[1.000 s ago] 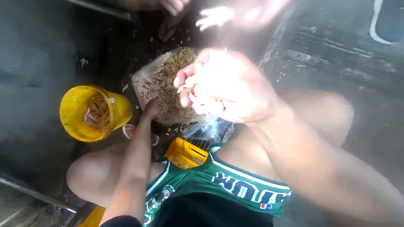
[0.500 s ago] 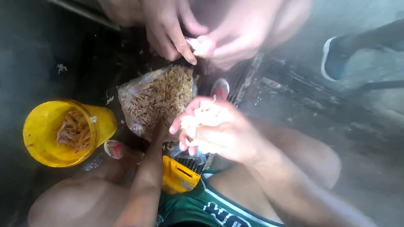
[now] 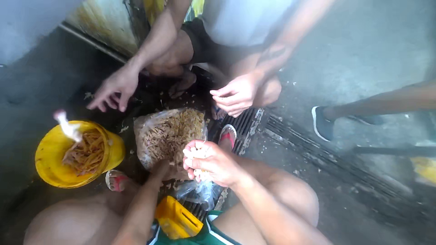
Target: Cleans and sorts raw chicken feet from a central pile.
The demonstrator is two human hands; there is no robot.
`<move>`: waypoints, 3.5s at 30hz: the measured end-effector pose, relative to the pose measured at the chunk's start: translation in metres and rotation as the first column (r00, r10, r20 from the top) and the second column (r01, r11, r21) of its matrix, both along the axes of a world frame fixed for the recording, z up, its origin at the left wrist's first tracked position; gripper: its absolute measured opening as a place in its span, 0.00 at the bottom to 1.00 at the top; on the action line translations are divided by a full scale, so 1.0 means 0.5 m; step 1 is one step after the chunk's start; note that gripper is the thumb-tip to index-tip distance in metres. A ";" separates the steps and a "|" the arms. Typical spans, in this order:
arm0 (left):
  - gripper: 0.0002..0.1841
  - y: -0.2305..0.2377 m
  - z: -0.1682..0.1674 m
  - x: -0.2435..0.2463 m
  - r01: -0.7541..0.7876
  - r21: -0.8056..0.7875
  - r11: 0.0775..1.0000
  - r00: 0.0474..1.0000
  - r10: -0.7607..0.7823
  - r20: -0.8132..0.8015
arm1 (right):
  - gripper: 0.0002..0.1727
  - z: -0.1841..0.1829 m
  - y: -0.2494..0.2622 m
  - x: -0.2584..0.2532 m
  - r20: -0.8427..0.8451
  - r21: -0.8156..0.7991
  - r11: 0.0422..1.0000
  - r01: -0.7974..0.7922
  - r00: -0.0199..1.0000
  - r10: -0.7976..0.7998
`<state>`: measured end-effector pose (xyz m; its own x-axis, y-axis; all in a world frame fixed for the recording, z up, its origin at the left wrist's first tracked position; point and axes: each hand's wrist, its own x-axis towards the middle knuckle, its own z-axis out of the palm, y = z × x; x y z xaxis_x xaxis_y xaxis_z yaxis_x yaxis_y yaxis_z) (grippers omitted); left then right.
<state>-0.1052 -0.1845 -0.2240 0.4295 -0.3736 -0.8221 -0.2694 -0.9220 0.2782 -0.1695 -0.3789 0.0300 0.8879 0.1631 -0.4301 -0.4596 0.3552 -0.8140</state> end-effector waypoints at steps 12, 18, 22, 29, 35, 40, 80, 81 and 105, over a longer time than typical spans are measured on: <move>0.28 0.087 0.327 0.123 0.132 -0.358 0.924 0.989 -0.101 0.104 | 0.18 0.039 0.021 0.012 0.150 -0.717 0.696 -0.034 0.968 0.202; 0.24 0.106 0.430 0.103 -0.061 -0.621 0.782 0.998 0.043 -0.044 | 0.36 -0.001 0.068 0.023 -0.172 -0.946 0.180 -0.270 0.888 0.427; 0.22 0.097 0.419 0.077 -0.243 -0.749 0.616 0.962 0.055 -0.267 | 0.21 -0.020 0.058 0.011 -0.120 -0.949 0.175 -0.263 0.812 0.572; 0.17 0.107 0.451 0.112 -0.258 -0.779 0.571 0.946 -0.012 -0.323 | 0.20 -0.010 0.058 -0.021 0.174 -0.740 0.633 -0.227 0.844 0.507; 0.25 0.098 0.458 0.084 0.067 -0.548 0.834 0.985 0.033 0.171 | 0.24 -0.017 0.085 -0.015 0.269 -0.651 0.759 0.007 0.937 0.222; 0.24 0.104 0.480 0.089 -0.017 -0.568 0.823 0.991 0.092 0.103 | 0.24 -0.028 0.087 -0.011 0.301 -0.772 0.626 0.109 0.931 0.209; 0.18 0.085 0.463 0.194 -0.601 -0.714 0.359 0.608 0.785 -0.117 | 0.23 -0.025 0.177 -0.030 0.350 -0.859 0.482 0.172 0.885 0.308; 0.19 0.108 0.454 0.231 -0.619 -0.736 0.275 0.510 0.853 -0.110 | 0.23 -0.023 0.184 -0.044 0.342 -0.857 0.494 0.147 0.880 0.330; 0.13 0.094 0.436 0.200 -0.481 -0.850 0.216 0.704 0.672 -0.228 | 0.21 -0.041 0.185 -0.009 0.477 -0.746 0.624 0.233 0.841 0.256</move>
